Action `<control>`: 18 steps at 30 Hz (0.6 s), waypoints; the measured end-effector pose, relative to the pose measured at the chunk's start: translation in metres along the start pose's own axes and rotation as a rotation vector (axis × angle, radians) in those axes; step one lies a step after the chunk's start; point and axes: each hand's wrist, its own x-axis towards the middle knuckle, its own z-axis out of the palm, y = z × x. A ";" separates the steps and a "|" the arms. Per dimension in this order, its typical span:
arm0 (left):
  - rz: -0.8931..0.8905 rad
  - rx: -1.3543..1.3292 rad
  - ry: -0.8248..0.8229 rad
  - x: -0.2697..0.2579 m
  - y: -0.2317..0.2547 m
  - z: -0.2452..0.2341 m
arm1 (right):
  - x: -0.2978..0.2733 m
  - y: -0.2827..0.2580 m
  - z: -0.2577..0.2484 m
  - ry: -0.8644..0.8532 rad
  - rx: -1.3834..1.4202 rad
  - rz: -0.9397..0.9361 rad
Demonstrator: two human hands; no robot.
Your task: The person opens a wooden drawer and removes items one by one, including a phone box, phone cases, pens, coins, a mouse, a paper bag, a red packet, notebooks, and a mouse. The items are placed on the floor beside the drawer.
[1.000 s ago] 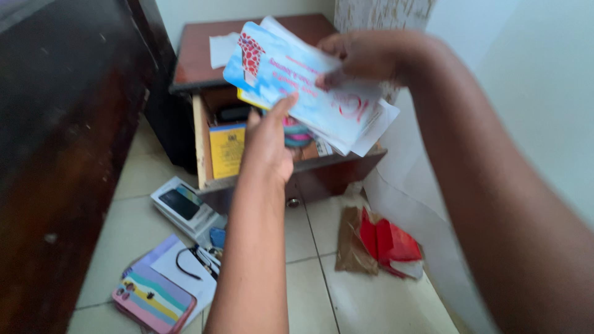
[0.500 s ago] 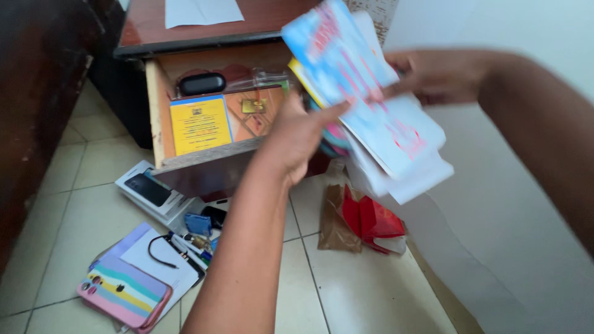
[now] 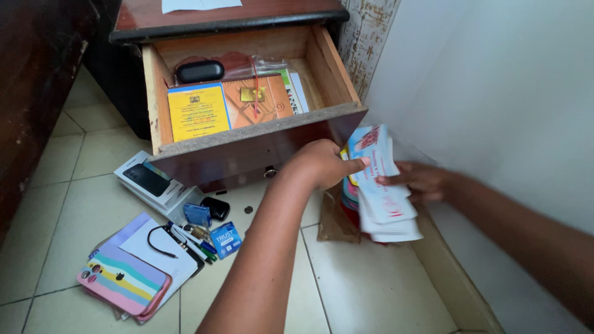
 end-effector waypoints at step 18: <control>0.191 -0.223 -0.044 -0.016 0.002 -0.054 | -0.010 -0.092 0.069 0.070 -1.166 0.363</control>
